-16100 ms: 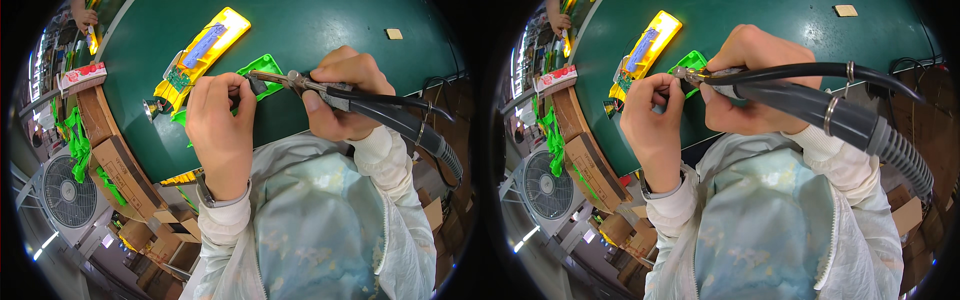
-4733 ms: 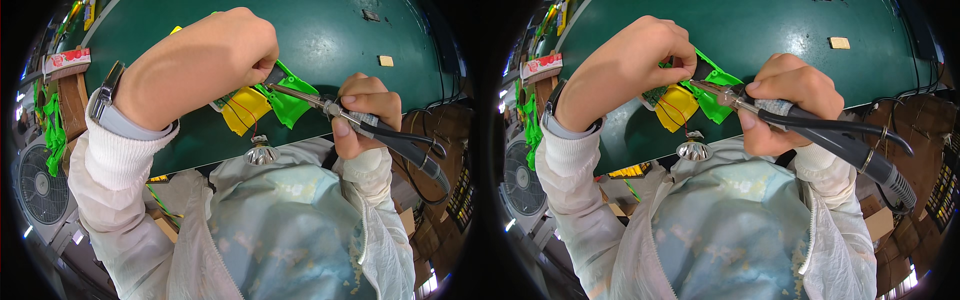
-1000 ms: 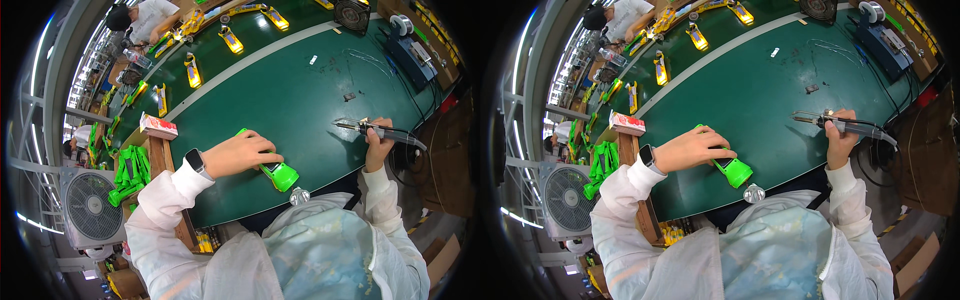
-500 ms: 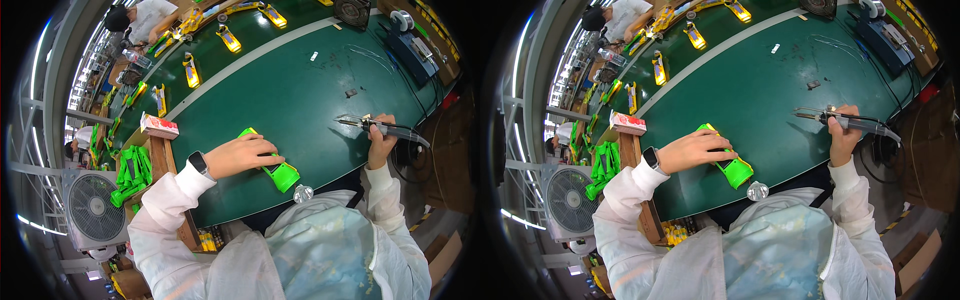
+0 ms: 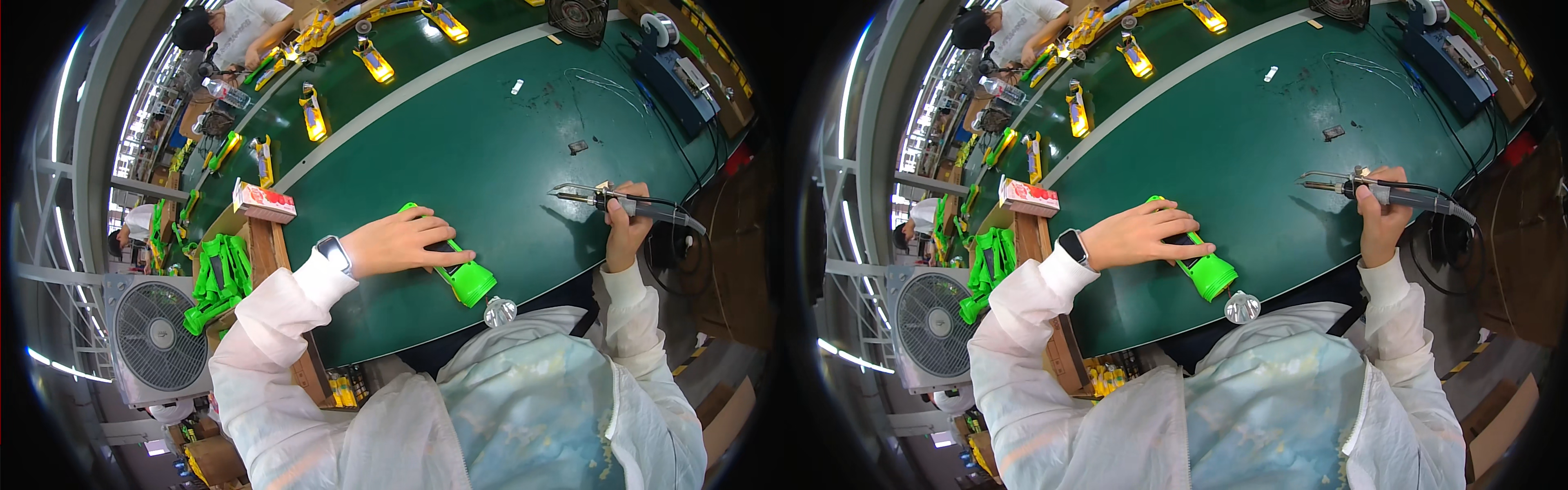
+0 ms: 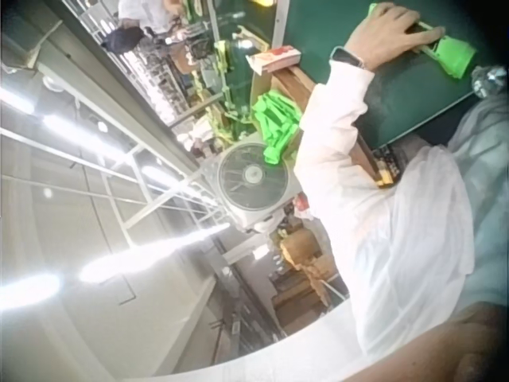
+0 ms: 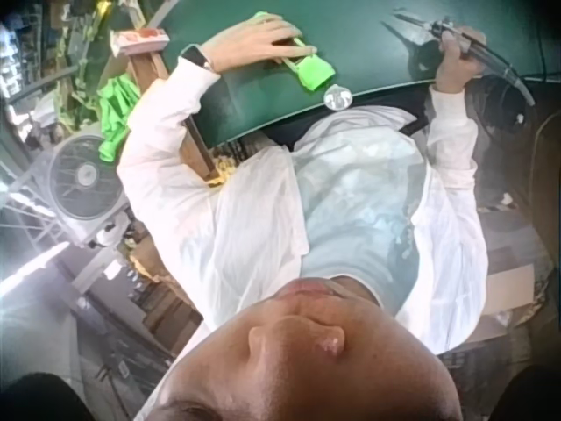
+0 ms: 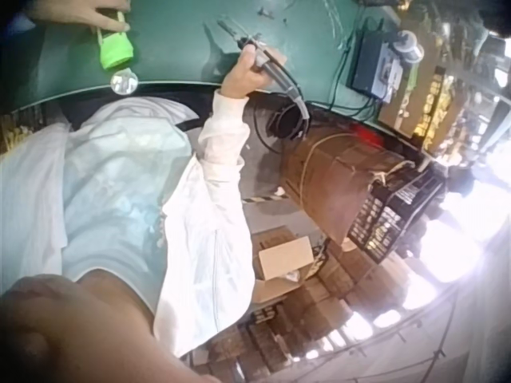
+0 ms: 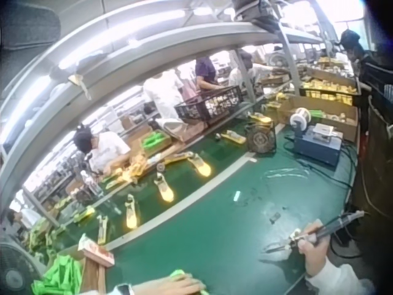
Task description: The person assembles flashlights by taking casing components, soldering internal wires using a soldering iron, joining the casing halves together by hand, and placing the assembled flashlights onto the conveyor belt.
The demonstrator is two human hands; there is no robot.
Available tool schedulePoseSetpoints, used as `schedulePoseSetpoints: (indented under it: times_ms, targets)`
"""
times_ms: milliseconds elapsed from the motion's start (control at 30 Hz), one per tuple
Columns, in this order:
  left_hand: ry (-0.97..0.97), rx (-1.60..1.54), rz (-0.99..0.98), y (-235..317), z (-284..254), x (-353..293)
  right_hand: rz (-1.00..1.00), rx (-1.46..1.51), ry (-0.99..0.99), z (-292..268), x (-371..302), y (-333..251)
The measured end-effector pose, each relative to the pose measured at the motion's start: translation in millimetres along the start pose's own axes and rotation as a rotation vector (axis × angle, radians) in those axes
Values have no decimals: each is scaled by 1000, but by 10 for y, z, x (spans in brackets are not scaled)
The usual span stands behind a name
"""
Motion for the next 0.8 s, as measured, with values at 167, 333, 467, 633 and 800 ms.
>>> schedulePoseSetpoints:
  times_ms: [167,333,467,633,800]
  targets:
    - [40,93,40,-80,81,-67,-28,9,8,1,61,-8]
    - [111,13,-63,-57,142,-126,-13,3,29,5,83,29]
    - [193,9,-306,141,101,-74,-57,-32,26,-8,36,-5]
    - [113,144,-410,406,149,-226,-14,-82,65,-84,-91,43]
    - [188,130,-538,580,-323,-530,103,-88,97,-66,-293,-93]
Point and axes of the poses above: each hand's wrist, its own x-axis towards the middle knuckle, its own z-axis out of the palm, y = z × x, the point moved 7 cm from there along x, towards the middle knuckle, and after that the axes turned 2 degrees about z, right-handed, at the moved point
